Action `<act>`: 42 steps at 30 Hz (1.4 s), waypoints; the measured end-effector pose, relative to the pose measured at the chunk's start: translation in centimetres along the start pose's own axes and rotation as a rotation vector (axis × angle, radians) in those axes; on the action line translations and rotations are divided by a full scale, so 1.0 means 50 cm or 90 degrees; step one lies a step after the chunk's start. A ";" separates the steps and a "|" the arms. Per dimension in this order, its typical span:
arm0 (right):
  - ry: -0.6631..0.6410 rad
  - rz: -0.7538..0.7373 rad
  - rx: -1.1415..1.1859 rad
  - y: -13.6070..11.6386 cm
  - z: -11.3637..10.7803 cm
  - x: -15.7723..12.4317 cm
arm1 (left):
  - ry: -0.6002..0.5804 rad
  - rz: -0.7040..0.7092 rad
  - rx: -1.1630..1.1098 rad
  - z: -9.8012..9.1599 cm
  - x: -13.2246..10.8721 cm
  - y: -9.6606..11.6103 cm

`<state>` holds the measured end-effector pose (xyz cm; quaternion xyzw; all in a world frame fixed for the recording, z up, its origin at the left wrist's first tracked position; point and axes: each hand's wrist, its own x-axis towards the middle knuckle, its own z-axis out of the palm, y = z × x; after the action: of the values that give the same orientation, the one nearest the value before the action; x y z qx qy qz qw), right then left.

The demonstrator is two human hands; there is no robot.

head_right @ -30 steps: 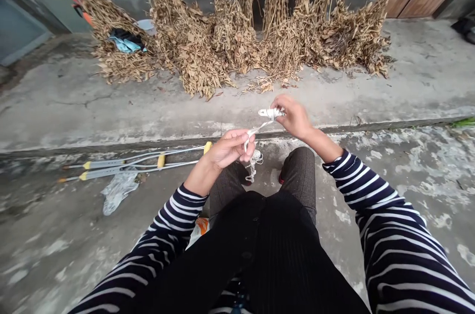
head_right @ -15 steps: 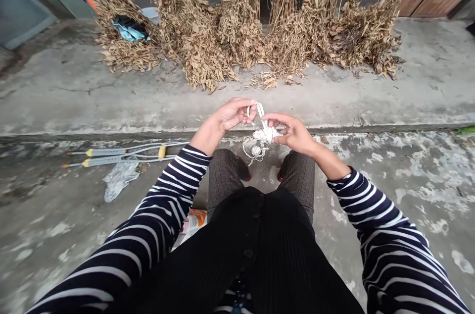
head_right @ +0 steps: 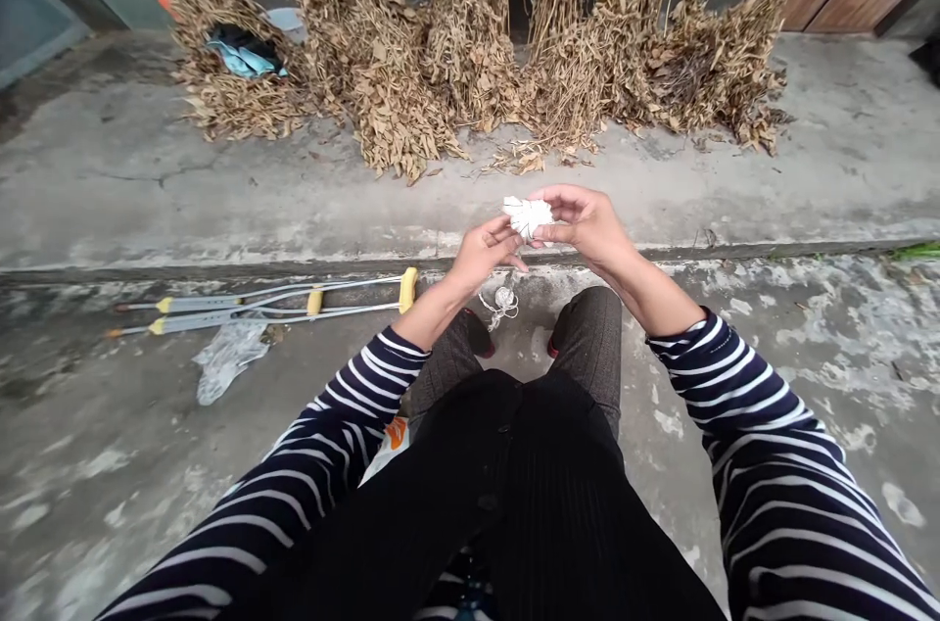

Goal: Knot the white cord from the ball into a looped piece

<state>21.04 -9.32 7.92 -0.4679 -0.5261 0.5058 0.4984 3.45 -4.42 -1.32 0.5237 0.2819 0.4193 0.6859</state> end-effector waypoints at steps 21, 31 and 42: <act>0.230 -0.277 -0.589 0.116 -0.100 0.064 | -0.203 -0.225 0.001 -0.027 -0.069 0.056; 0.247 -0.391 -0.581 0.065 -0.065 0.029 | -0.160 -0.316 -0.017 -0.063 -0.061 0.005; 0.086 -0.298 -0.187 -0.070 0.033 -0.043 | 0.041 -0.359 0.255 -0.056 0.037 -0.038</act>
<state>19.59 -11.76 11.33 -0.4338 -0.6531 0.2628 0.5623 2.58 -1.68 -3.84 0.5358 0.5141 0.1659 0.6489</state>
